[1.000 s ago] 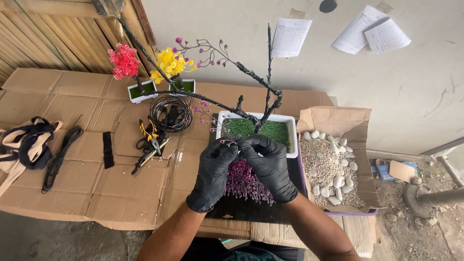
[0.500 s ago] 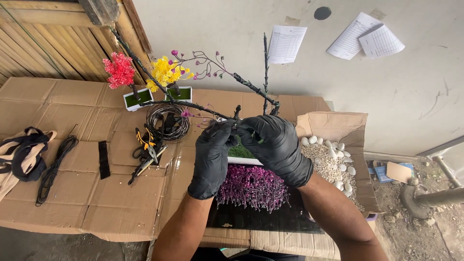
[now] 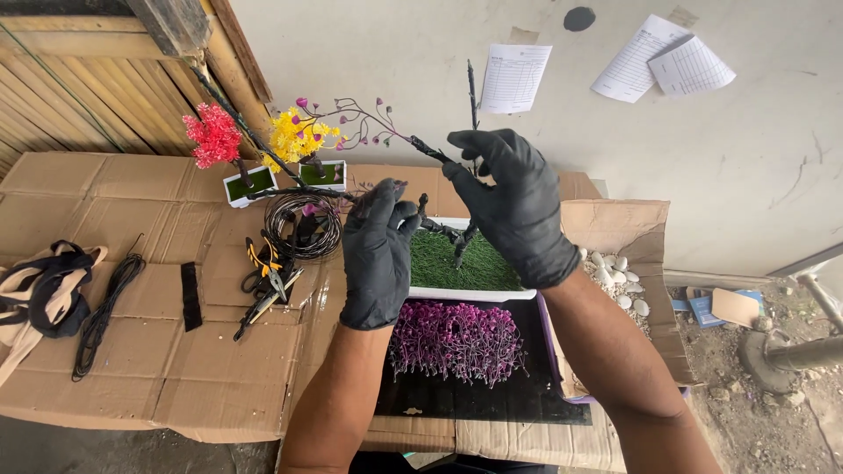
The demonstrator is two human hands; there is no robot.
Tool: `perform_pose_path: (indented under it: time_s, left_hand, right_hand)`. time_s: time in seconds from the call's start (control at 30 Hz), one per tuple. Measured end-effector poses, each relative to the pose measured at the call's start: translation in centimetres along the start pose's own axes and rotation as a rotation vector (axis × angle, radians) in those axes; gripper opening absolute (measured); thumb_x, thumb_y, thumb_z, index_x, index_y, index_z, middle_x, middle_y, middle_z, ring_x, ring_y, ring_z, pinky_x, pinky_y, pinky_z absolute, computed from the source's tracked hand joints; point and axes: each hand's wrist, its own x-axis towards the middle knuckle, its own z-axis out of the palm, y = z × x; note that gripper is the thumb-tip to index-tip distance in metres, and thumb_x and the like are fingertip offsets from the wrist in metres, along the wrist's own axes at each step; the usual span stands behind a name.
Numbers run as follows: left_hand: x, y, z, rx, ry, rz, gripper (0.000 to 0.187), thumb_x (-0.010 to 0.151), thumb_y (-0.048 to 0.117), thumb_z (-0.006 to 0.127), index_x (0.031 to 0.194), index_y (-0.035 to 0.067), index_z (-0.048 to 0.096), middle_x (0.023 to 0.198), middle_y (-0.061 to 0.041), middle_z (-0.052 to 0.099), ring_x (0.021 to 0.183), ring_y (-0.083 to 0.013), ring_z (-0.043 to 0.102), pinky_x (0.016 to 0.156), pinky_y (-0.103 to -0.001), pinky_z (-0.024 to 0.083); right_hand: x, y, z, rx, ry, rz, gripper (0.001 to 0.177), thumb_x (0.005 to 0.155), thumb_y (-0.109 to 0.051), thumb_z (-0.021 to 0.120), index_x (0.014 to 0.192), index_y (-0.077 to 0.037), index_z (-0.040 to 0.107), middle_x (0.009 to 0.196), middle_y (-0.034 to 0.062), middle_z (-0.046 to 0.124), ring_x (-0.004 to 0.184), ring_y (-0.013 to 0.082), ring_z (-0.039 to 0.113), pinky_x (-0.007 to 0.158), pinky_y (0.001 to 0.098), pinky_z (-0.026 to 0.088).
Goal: The person attaches small purple artificial flowers to the branches of a black wire tree structure placed in a white rectangular pot. They repeatedly pick up flower stems from a pile and insert them into the branches, arranging them to create a decorative plant.
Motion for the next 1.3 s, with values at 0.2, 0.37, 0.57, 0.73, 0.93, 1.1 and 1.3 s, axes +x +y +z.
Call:
perform_pose_path:
  time_s: [0.2, 0.37, 0.57, 0.73, 0.93, 1.1, 1.3]
  left_hand:
    - [1.1, -2.0, 1.9, -0.062, 0.072, 0.101, 0.023, 0.093, 0.016, 0.08, 0.113, 0.007, 0.074, 0.119, -0.022, 0.074, 0.109, -0.0423, 0.071, 0.096, -0.06, 0.056]
    - [0.4, -2.0, 3.2, 0.053, 0.143, 0.247, 0.016, 0.095, 0.012, 0.077, 0.109, 0.007, 0.071, 0.123, -0.024, 0.071, 0.111, -0.0417, 0.071, 0.092, -0.056, 0.059]
    - [1.3, -2.4, 2.3, -0.109, 0.037, 0.338, 0.019, 0.09, -0.004, 0.076, 0.108, -0.004, 0.069, 0.122, -0.032, 0.067, 0.119, -0.047, 0.063, 0.108, -0.061, 0.052]
    - [0.2, -1.3, 5.3, 0.056, 0.106, 0.406, 0.022, 0.09, 0.004, 0.08, 0.109, -0.003, 0.071, 0.12, -0.034, 0.069, 0.121, -0.0474, 0.06, 0.115, -0.064, 0.046]
    - [2.3, -1.1, 5.6, 0.701, 0.282, 0.571, 0.029, 0.078, 0.022, 0.093, 0.102, 0.012, 0.079, 0.102, -0.016, 0.079, 0.108, -0.0343, 0.073, 0.094, -0.045, 0.061]
    - [1.7, 0.0, 6.3, 0.555, 0.258, 0.403, 0.022, 0.082, 0.015, 0.088, 0.102, 0.009, 0.079, 0.098, -0.022, 0.079, 0.1, -0.0339, 0.077, 0.085, -0.043, 0.066]
    - [2.1, -0.2, 6.3, 0.441, 0.263, 0.323, 0.022, 0.08, 0.011, 0.089, 0.099, 0.006, 0.079, 0.098, -0.022, 0.079, 0.099, -0.0327, 0.077, 0.085, -0.042, 0.066]
  right_hand:
    - [0.3, 1.7, 2.1, 0.177, 0.006, 0.098, 0.017, 0.089, -0.005, 0.08, 0.105, -0.01, 0.077, 0.084, 0.0071, 0.075, 0.068, 0.0217, 0.069, 0.061, 0.0297, 0.054]
    - [0.1, 1.5, 2.4, 0.232, -0.001, 0.141, 0.014, 0.089, -0.003, 0.078, 0.102, -0.01, 0.077, 0.083, 0.0078, 0.075, 0.065, 0.0209, 0.068, 0.058, 0.0296, 0.054]
    - [0.2, 1.3, 2.1, 0.232, -0.01, 0.125, 0.013, 0.089, -0.002, 0.077, 0.1, -0.009, 0.077, 0.083, 0.01, 0.076, 0.066, 0.0247, 0.069, 0.057, 0.0311, 0.054]
    - [0.1, 1.9, 2.6, 0.298, 0.012, 0.107, 0.014, 0.09, 0.0, 0.076, 0.102, -0.008, 0.077, 0.085, 0.0124, 0.076, 0.068, 0.0268, 0.07, 0.058, 0.0324, 0.056]
    - [-0.4, 2.1, 3.1, 0.311, 0.047, 0.096, 0.013, 0.092, -0.001, 0.075, 0.104, -0.007, 0.077, 0.087, 0.0145, 0.076, 0.072, 0.0317, 0.071, 0.061, 0.0328, 0.057]
    - [-0.6, 2.4, 3.3, 0.319, 0.061, 0.1, 0.012, 0.09, -0.005, 0.078, 0.1, -0.01, 0.078, 0.089, 0.0123, 0.076, 0.074, 0.0306, 0.072, 0.061, 0.0316, 0.058]
    - [-0.6, 2.4, 3.3, 0.347, 0.079, 0.083, 0.011, 0.09, -0.004, 0.078, 0.1, -0.008, 0.078, 0.089, 0.0148, 0.076, 0.076, 0.0356, 0.073, 0.062, 0.0333, 0.058]
